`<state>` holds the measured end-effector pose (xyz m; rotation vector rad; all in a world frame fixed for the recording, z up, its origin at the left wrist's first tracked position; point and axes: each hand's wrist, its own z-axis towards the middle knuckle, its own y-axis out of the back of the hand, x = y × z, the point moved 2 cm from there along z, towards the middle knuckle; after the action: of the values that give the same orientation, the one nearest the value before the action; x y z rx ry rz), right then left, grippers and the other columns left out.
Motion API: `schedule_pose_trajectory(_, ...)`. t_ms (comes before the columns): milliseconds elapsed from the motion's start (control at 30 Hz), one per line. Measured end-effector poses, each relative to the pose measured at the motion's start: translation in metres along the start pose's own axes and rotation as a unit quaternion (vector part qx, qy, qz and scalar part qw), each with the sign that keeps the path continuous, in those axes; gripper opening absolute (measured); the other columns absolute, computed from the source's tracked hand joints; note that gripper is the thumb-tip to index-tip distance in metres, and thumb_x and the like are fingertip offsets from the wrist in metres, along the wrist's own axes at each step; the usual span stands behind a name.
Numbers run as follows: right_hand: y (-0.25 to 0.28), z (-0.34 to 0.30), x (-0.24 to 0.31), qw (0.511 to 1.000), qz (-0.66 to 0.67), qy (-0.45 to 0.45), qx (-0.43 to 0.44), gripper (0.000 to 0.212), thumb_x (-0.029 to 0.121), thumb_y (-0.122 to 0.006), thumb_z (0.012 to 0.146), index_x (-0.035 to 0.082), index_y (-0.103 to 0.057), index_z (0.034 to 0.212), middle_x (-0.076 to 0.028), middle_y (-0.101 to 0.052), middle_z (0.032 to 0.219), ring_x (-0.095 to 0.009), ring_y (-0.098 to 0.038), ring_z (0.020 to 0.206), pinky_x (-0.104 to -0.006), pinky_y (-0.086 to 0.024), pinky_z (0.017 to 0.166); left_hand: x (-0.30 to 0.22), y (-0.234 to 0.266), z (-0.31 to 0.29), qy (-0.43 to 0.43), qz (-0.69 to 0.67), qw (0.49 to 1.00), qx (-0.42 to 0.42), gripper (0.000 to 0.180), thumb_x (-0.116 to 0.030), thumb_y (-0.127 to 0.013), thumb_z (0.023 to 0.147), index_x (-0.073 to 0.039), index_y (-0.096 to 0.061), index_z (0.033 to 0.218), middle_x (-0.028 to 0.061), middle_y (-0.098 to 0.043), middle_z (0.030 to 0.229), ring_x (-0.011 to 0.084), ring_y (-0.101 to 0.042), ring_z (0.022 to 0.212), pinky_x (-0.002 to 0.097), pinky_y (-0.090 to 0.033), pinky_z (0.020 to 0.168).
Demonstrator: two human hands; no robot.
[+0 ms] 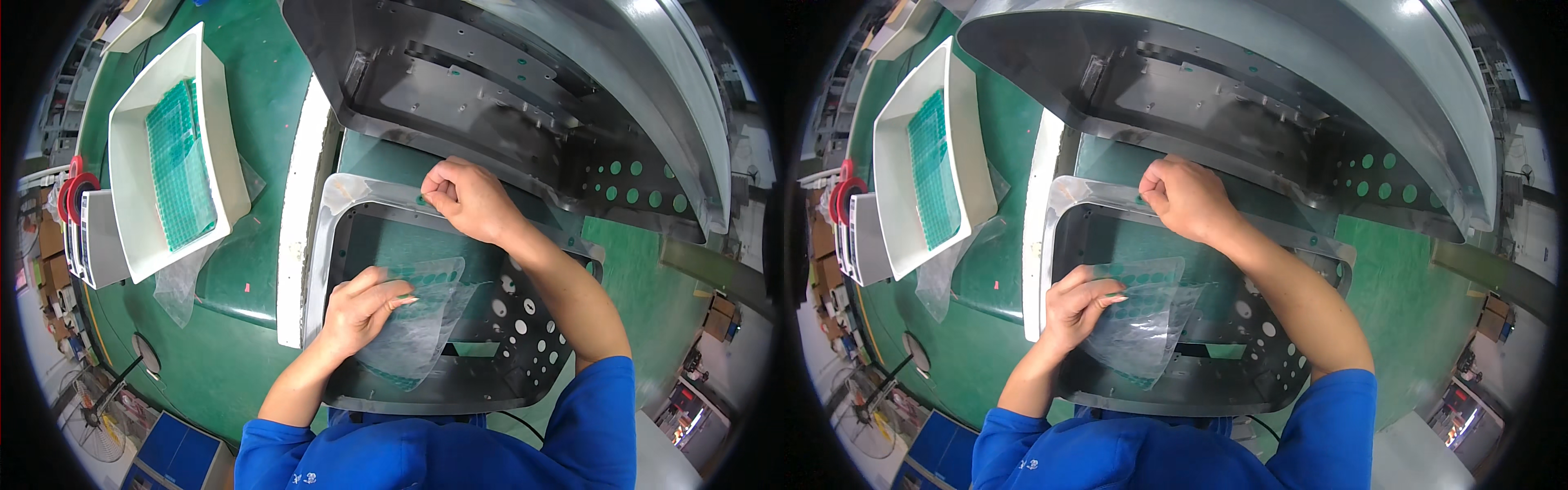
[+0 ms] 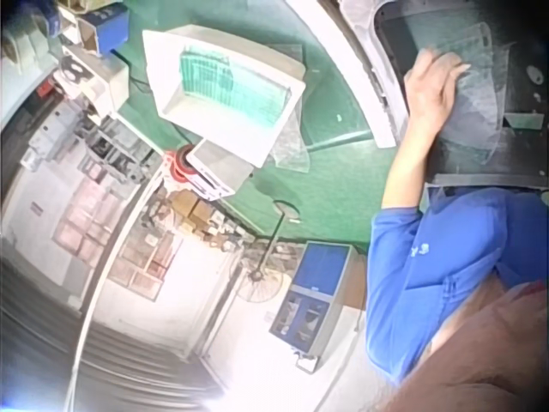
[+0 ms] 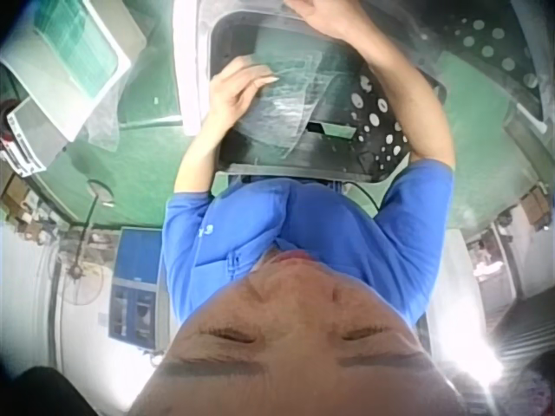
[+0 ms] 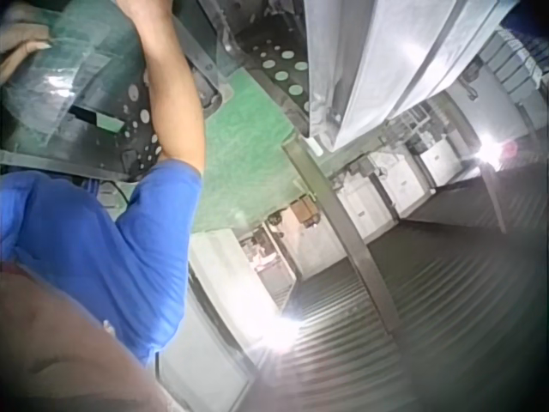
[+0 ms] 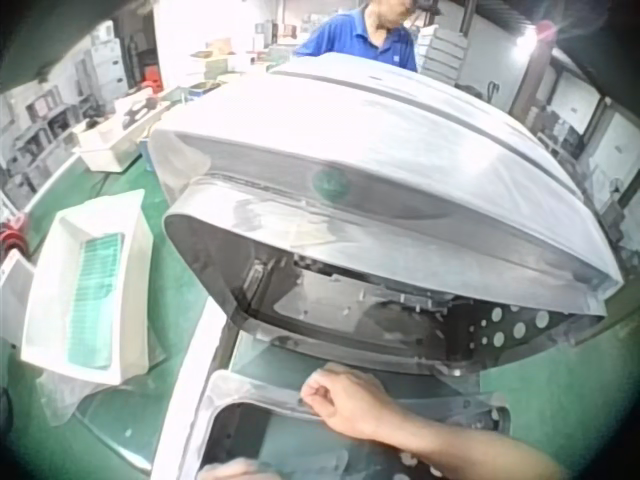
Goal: Apply green circular stickers to the interior of metal enclosures.
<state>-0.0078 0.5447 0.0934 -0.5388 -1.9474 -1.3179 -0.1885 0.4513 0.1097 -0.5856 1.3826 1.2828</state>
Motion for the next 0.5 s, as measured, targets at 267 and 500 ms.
schedule_pose_trajectory(267,-0.0007,-0.0019,0.0006,1.0,-0.008,0.003,-0.015,0.008,0.01,-0.06,0.072,0.002,-0.058,0.075,-0.006,-0.054,0.073,-0.014,-0.053,0.06,-0.0266,-0.043,0.058,-0.0008,0.0008,-0.0001,0.003,-0.001,1.0,0.001,0.016,-0.002,-0.065,0.067,-0.006,-0.061,0.082,0.0055,-0.052,0.073,0.0182,-0.054,0.055,0.0277,-0.043,0.045)
schedule_pose_trajectory(500,0.0007,-0.0008,0.0007,0.999,0.04,-0.036,-0.004,0.011,0.009,-0.062,0.07,0.002,-0.057,0.077,-0.003,-0.054,0.067,-0.01,-0.049,0.056,-0.0248,-0.042,0.054,-0.0001,0.0004,0.0013,-0.008,-0.005,1.0,-0.011,0.016,-0.003,-0.065,0.067,-0.006,-0.061,0.082,0.0055,-0.054,0.073,0.0183,-0.053,0.055,0.0276,-0.043,0.045)
